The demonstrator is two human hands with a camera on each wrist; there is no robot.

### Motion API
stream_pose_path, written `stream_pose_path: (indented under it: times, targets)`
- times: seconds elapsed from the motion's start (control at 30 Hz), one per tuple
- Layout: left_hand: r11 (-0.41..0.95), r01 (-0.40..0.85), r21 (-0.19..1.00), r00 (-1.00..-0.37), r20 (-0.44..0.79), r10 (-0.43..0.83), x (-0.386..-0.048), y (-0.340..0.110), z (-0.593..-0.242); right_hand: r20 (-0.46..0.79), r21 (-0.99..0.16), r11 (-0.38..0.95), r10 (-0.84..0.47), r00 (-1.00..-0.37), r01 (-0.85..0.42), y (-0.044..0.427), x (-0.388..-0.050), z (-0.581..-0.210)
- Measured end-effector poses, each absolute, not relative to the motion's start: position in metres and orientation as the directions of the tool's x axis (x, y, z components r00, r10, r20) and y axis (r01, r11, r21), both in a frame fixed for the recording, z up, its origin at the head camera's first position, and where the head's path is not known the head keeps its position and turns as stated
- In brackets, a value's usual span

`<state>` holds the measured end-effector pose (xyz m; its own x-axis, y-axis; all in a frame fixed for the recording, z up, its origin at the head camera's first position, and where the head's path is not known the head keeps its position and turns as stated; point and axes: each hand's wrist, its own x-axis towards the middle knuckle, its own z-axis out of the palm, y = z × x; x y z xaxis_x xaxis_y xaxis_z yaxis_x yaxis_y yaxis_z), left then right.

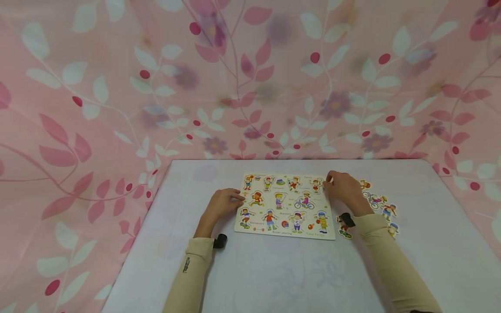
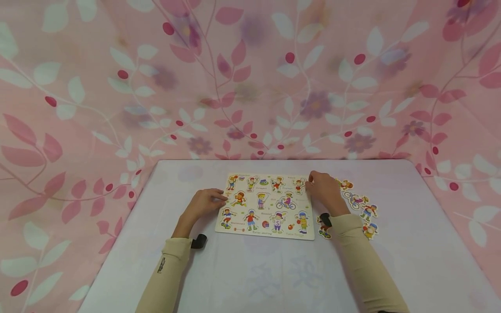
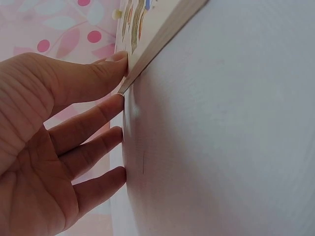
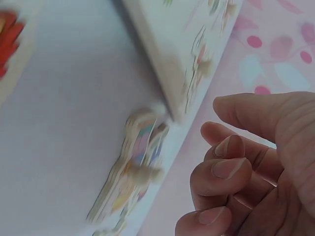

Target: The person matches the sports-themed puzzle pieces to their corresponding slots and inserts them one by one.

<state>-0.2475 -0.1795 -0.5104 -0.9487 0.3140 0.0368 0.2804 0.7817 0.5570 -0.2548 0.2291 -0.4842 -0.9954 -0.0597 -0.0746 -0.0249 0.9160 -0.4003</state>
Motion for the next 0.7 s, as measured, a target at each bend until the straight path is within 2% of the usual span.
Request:
stream_pose_path:
  times: [0.17,0.7]
  targets:
    - [0.779,0.281,0.561,-0.949,0.040,0.313,-0.247,-0.179,-0.511,-0.057,-0.417,0.909,-0.044,-0.997,-0.016,0.246,-0.251,-0.483]
    - [0.772,0.288,0.566,-0.946,0.045,0.320,-0.247,-0.180,-0.509,-0.078,-0.399,0.909,0.097,-0.992,0.120,0.310,-0.246,-0.488]
